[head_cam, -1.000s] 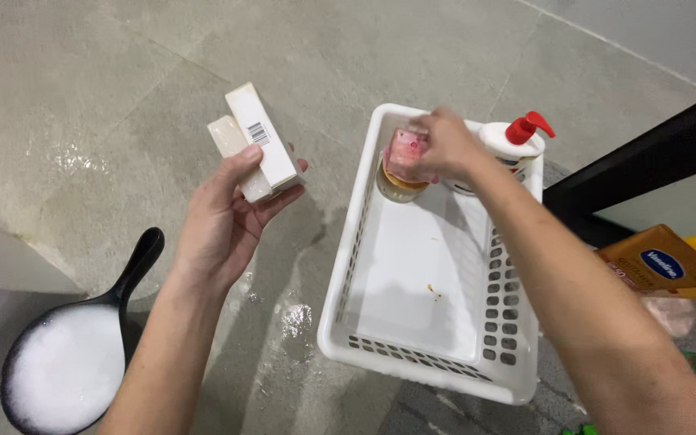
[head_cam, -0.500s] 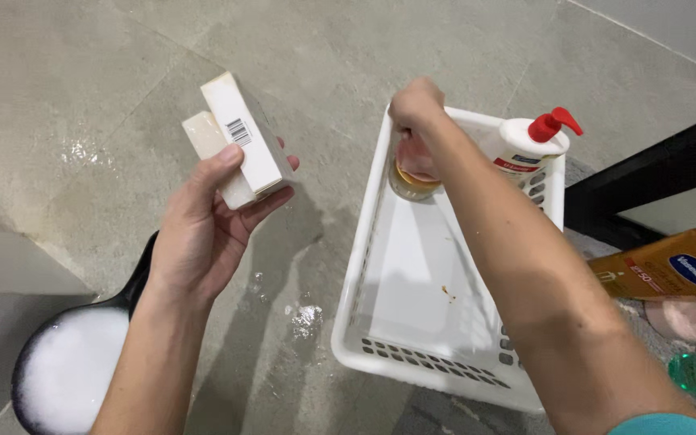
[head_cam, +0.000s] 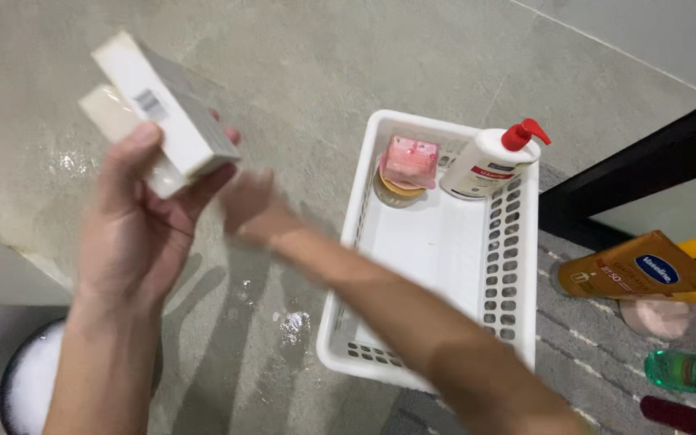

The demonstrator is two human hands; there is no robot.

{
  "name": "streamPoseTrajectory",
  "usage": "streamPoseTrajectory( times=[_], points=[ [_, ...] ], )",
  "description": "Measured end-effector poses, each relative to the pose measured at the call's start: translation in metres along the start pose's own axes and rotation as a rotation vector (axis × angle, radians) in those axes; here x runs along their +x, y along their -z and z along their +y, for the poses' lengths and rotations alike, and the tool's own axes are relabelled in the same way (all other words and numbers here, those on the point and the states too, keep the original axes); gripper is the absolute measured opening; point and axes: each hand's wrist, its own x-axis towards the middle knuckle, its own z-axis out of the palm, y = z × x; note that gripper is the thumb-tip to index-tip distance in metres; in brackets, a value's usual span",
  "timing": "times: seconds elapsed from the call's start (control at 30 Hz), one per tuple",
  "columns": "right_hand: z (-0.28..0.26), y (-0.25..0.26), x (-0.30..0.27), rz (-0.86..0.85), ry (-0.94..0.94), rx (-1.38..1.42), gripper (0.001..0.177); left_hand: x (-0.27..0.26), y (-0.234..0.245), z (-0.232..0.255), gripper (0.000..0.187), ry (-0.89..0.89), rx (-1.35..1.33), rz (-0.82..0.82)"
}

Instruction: The person wipes various skincare bottles and tubes with a green cloth and places them into a white plastic basket. The items include pump bottles, tubes, and small jars, which are handled one by one and arranged inside the basket.

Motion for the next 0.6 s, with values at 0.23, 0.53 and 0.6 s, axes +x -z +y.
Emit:
streamPoseTrajectory(
  times=[0.23, 0.53, 0.6],
  points=[
    [-0.051, 0.022, -0.032, -0.721, -0.456, -0.002, 0.098, 0.009, -0.005, -0.003, 0.057, 0.012, 0.158, -0.096],
    [0.045, 0.285, -0.16, 0.508, -1.203, 0.619, 0.039, 0.107, -0.083, -0.091, 0.058, -0.112, 1.018, -0.704],
    [0.051, 0.295, -0.17, 0.445, -1.165, 0.62, 0.036, 0.132, -0.114, -0.122, 0.067, -0.238, 1.287, -0.859]
  ],
)
